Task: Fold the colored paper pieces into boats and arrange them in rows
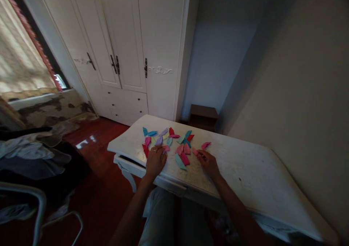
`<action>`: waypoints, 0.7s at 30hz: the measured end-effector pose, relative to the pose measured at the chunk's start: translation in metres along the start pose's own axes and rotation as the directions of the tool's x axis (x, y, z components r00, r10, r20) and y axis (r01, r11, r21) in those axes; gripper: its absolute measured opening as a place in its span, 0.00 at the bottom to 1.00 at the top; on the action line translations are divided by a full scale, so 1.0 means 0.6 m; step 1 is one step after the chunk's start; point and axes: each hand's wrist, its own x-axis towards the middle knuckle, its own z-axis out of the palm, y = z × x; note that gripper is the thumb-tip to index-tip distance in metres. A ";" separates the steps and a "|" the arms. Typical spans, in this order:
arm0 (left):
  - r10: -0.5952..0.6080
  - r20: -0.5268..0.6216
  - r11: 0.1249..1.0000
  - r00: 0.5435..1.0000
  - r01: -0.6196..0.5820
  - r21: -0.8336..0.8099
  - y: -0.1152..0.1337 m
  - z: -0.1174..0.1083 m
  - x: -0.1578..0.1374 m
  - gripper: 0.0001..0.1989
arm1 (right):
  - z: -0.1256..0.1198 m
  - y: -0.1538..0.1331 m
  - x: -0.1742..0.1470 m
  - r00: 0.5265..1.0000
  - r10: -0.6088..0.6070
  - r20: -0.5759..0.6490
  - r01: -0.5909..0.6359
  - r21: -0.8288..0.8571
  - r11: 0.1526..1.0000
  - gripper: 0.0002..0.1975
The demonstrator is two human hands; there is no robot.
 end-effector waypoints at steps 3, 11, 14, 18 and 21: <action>0.008 -0.023 1.000 1.000 -0.008 -0.005 -0.002 0.001 -0.001 0.12 | -0.001 -0.003 0.001 1.000 0.013 -0.003 -0.013 0.017 1.000 0.16; 0.007 -0.065 1.000 0.998 -0.009 -0.018 -0.003 0.001 -0.003 0.12 | -0.004 -0.012 0.003 0.998 0.056 -0.006 -0.056 0.026 0.998 0.17; -0.003 -0.076 0.999 0.997 0.000 -0.037 -0.005 0.000 -0.003 0.12 | -0.006 -0.017 0.004 0.998 0.061 -0.006 -0.061 0.028 0.998 0.17; -0.017 -0.086 0.999 0.996 0.013 -0.052 -0.006 0.001 -0.003 0.11 | -0.007 -0.020 0.005 0.998 0.066 -0.012 -0.066 0.021 0.998 0.18; -0.033 -0.097 0.998 0.995 0.027 -0.061 -0.008 0.003 -0.004 0.11 | -0.007 -0.018 0.005 0.997 0.075 -0.023 -0.074 0.026 0.997 0.18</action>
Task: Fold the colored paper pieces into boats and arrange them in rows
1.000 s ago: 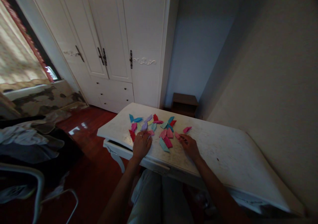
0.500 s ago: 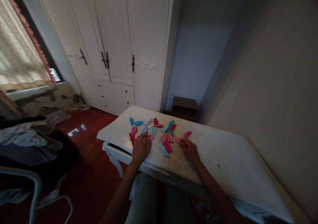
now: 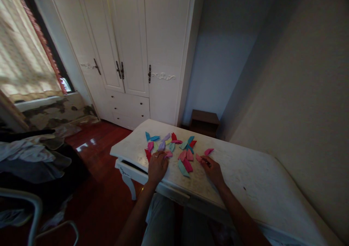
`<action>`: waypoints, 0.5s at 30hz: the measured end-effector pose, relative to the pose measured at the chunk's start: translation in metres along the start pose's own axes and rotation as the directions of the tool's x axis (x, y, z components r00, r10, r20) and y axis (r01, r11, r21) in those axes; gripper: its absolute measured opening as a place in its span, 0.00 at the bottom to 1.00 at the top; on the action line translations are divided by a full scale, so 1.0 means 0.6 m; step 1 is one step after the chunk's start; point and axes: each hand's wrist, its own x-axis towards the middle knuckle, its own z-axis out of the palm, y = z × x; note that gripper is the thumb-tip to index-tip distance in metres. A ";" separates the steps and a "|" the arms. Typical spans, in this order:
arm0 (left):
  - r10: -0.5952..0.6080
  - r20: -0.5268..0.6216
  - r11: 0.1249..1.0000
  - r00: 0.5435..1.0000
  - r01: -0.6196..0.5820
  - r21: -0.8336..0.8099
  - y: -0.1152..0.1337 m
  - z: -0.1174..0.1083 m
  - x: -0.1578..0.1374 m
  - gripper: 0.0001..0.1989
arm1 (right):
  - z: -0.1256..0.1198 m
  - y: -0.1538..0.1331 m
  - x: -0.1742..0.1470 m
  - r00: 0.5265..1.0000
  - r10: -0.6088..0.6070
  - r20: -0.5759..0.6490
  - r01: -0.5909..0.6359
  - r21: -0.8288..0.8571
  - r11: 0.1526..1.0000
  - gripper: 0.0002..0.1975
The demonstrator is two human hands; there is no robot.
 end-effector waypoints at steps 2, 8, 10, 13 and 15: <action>-0.014 -0.014 1.000 1.000 0.014 -0.006 -0.001 0.002 -0.001 0.11 | -0.001 0.002 0.000 0.999 0.020 -0.032 -0.019 0.015 1.000 0.18; -0.027 -0.029 0.999 0.999 0.026 -0.034 -0.002 0.001 -0.003 0.12 | -0.007 0.009 -0.001 0.979 0.118 -0.166 -0.116 0.027 0.993 0.19; -0.003 -0.004 0.999 1.000 0.003 -0.033 0.001 -0.004 -0.002 0.13 | -0.007 0.012 -0.001 0.972 0.131 -0.193 -0.128 0.027 0.991 0.18; 0.056 0.075 0.998 0.996 -0.054 -0.023 0.008 -0.010 0.001 0.13 | -0.004 0.018 0.002 0.976 0.130 -0.177 -0.135 -0.019 0.991 0.19; 0.068 0.117 0.998 0.991 -0.068 -0.005 0.013 -0.013 0.002 0.12 | -0.001 0.020 0.003 0.983 0.124 -0.138 -0.137 -0.088 0.987 0.19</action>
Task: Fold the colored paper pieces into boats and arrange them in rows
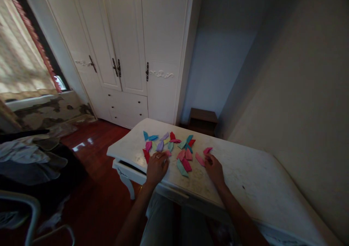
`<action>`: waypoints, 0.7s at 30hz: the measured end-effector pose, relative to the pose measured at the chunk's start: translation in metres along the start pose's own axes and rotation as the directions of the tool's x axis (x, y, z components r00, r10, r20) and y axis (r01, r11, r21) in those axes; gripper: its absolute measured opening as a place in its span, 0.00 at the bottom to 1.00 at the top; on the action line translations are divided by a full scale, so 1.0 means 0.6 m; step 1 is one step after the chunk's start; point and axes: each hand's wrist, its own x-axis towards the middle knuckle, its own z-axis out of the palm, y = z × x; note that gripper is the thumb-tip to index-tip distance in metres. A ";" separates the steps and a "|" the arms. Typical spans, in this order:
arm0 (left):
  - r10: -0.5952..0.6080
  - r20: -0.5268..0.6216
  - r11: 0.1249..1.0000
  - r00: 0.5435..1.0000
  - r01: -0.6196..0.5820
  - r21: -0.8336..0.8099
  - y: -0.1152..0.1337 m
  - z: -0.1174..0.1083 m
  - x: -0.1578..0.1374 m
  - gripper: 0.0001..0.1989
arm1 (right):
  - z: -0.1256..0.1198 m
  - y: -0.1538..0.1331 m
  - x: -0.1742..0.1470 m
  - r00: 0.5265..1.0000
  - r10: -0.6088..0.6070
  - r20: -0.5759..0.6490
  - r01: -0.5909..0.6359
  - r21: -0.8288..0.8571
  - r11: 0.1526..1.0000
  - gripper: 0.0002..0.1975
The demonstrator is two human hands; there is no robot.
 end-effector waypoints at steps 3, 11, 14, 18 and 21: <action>-0.018 0.016 1.000 1.000 0.017 0.019 0.005 -0.001 -0.001 0.10 | 0.005 -0.002 -0.002 0.998 -0.027 0.060 0.031 -0.059 0.998 0.20; -0.056 -0.065 0.998 0.996 0.056 -0.006 0.004 0.000 -0.001 0.09 | 0.002 -0.026 -0.021 0.976 -0.117 0.182 0.110 0.049 0.993 0.18; -0.065 -0.075 0.997 0.995 0.063 -0.035 0.000 0.002 -0.002 0.09 | 0.004 -0.033 -0.020 0.969 -0.176 0.173 0.170 0.051 0.984 0.16; -0.082 -0.108 0.996 0.991 0.077 -0.047 -0.004 0.006 -0.006 0.10 | 0.022 -0.052 0.008 0.919 -0.341 0.198 0.347 0.005 0.938 0.14; -0.100 -0.129 0.994 0.987 0.094 -0.047 -0.006 0.009 -0.009 0.10 | 0.055 -0.082 0.054 0.847 -0.457 0.273 0.489 -0.060 0.870 0.13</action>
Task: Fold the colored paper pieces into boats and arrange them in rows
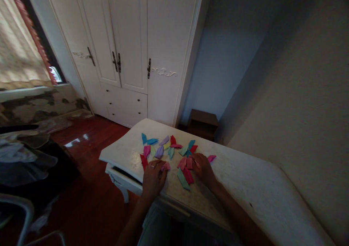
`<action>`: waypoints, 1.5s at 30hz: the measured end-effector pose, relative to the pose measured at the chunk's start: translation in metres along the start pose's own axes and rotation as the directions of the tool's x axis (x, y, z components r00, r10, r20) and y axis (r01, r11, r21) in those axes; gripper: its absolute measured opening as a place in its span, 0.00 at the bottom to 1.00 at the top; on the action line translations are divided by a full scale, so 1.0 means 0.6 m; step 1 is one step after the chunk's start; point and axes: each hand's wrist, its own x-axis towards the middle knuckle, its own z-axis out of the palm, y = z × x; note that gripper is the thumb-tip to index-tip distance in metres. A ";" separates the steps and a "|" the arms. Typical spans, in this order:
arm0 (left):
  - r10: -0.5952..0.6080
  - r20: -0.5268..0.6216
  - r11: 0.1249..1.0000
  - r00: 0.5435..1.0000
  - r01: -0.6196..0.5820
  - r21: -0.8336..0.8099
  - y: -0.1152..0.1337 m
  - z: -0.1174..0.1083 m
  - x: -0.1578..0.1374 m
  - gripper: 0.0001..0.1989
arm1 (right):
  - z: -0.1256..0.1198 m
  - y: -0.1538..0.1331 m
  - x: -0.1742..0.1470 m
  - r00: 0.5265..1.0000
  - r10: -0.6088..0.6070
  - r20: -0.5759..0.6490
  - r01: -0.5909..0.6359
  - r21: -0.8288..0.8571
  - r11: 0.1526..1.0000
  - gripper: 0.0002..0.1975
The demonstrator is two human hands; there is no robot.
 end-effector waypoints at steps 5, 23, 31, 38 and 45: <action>-0.016 0.008 1.000 1.000 0.016 -0.013 0.000 0.000 -0.002 0.10 | 0.043 0.001 0.122 0.974 -0.051 0.220 0.090 -0.172 0.981 0.18; -0.022 0.018 0.999 1.000 0.023 -0.049 0.000 -0.002 -0.002 0.09 | 0.057 0.028 0.199 0.985 -0.010 0.170 0.030 -0.120 0.992 0.16; -0.055 0.004 0.998 0.998 0.056 -0.038 -0.002 0.004 -0.003 0.09 | 0.065 0.060 0.212 0.945 0.315 0.083 -0.307 -0.103 0.946 0.19; -0.066 0.026 0.998 0.997 0.066 -0.018 0.004 -0.001 0.002 0.09 | 0.032 0.076 0.157 0.965 0.245 0.094 -0.248 0.024 0.968 0.15; -0.066 0.036 0.998 0.997 0.067 -0.020 0.001 -0.003 -0.001 0.10 | -0.050 0.113 0.042 0.941 0.320 0.115 -0.339 0.292 0.894 0.20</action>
